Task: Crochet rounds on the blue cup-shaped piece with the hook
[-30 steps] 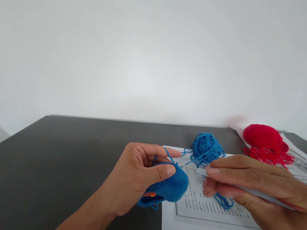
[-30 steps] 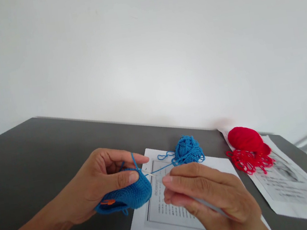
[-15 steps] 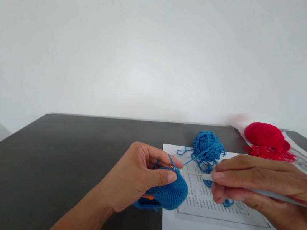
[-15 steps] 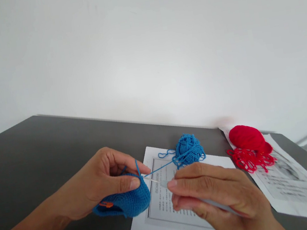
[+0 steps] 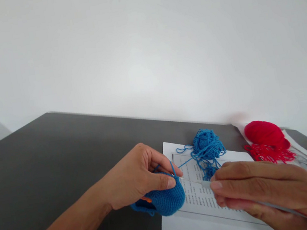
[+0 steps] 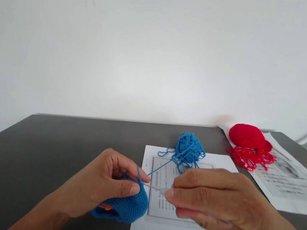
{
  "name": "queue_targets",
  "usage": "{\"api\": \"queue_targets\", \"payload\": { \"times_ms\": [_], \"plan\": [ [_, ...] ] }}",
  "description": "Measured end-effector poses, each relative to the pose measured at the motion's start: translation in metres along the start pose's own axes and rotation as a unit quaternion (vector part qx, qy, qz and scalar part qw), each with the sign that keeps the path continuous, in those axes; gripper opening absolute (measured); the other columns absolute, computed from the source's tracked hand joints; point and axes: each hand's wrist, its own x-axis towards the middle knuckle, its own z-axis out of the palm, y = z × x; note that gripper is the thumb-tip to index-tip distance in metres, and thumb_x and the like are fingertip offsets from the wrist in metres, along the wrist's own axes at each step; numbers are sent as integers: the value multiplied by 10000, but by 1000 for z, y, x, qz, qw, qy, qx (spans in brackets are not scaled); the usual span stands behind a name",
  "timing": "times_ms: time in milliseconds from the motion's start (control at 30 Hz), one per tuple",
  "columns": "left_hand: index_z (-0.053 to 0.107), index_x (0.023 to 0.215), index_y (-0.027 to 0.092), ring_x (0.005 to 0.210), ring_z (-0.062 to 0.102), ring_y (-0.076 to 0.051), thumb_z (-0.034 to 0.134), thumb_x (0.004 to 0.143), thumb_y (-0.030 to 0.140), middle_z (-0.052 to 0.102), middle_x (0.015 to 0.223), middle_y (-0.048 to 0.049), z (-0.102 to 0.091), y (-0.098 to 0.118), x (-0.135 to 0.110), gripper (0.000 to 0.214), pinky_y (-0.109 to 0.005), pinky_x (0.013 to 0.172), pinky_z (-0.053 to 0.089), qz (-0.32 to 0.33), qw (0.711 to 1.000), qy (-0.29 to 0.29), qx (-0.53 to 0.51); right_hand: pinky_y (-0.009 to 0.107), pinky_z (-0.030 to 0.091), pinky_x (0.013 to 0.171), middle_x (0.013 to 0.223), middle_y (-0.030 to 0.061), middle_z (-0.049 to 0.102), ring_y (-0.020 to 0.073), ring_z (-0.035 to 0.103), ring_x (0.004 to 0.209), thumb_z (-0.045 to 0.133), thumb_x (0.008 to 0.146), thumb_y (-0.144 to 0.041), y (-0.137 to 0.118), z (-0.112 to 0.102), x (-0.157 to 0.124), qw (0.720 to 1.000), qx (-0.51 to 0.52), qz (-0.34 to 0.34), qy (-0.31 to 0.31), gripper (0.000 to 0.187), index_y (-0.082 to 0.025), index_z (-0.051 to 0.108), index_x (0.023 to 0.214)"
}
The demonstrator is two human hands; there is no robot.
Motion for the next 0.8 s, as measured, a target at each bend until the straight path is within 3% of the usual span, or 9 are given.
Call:
{"api": "queue_targets", "payload": {
  "times_ms": [100,367,567,667,800],
  "plan": [
    [850,849,155,489,468,-81,807,719,245,726,713,-36,-1,0,0,164,-138,382,346,-4,1000,-12,8,197,689,765,996,33,820,170,808,853,696,967,-332,1,-1,5,999,40,4,5,178,-295,804,1104],
    [846,886,147,486,443,-78,794,758,243,609,621,2,-2,5,-1,168,-130,379,382,-32,997,-34,56,202,657,607,779,10,787,143,764,686,705,951,-157,0,-3,28,969,237,25,-71,284,-232,747,1221],
    [843,880,147,481,422,-64,793,775,237,596,621,10,-2,5,-1,147,-118,379,382,-29,997,-57,40,253,653,584,673,21,763,154,734,588,650,991,-160,2,6,21,943,321,81,-42,231,-216,751,1192],
    [843,880,151,480,419,-63,802,769,246,602,631,13,-2,4,0,151,-116,373,375,-30,997,-60,28,233,636,522,697,33,758,148,729,527,637,989,-127,5,13,14,901,410,135,-26,241,-206,758,1182],
    [837,873,155,474,429,-57,822,756,254,622,638,21,-3,3,0,154,-108,366,374,-33,997,-67,6,230,622,440,775,55,769,171,741,512,687,970,-233,4,22,7,794,545,270,2,165,-215,801,1088]
  ]
}}
